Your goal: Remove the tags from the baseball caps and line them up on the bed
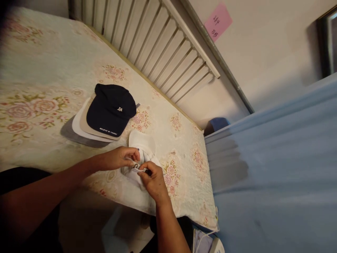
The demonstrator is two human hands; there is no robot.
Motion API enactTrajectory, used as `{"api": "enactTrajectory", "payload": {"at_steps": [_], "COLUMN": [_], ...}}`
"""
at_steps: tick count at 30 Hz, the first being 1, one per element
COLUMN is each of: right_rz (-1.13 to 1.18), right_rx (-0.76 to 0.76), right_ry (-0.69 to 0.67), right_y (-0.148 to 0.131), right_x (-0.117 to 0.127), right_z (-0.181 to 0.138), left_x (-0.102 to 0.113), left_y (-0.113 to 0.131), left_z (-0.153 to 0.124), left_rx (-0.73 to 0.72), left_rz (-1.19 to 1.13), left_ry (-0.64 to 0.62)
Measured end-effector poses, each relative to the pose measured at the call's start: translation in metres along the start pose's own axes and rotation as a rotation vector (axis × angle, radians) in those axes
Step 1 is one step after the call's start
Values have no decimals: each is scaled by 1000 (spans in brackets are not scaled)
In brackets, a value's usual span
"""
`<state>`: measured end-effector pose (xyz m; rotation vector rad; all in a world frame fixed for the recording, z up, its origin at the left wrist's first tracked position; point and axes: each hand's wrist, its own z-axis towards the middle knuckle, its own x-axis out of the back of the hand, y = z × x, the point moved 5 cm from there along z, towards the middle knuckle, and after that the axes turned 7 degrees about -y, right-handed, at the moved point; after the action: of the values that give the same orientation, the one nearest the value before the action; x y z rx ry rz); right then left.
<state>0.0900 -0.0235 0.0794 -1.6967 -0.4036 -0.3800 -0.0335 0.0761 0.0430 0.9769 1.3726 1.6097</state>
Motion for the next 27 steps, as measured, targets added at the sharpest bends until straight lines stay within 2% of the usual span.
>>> {"api": "enactTrajectory", "payload": {"at_steps": [3, 7, 10, 12, 17, 20, 23, 27], "right_rz": [89, 200, 252, 287, 306, 234, 163, 51], "right_rx": [-27, -15, 6, 21, 62, 94, 138, 168], "right_ry": [10, 62, 97, 111, 140, 151, 148, 162], "right_y": [8, 14, 19, 23, 27, 22, 15, 12], "right_x": [5, 15, 21, 22, 24, 27, 30, 34], "right_z": [0, -4, -8, -12, -25, -35, -45, -57], "left_x": [2, 3, -8, -19, -51, -64, -71, -74], "left_y": [3, 16, 25, 28, 24, 28, 36, 44], "left_z": [-2, -11, -21, -25, -31, -30, -20, 0], "left_rx": [-65, -273, -350, -343, -257, -288, -306, -179], "left_rz": [122, 389, 529, 583, 620, 757, 885, 969], "left_ry": [117, 459, 658, 716, 686, 628, 460, 231]}}
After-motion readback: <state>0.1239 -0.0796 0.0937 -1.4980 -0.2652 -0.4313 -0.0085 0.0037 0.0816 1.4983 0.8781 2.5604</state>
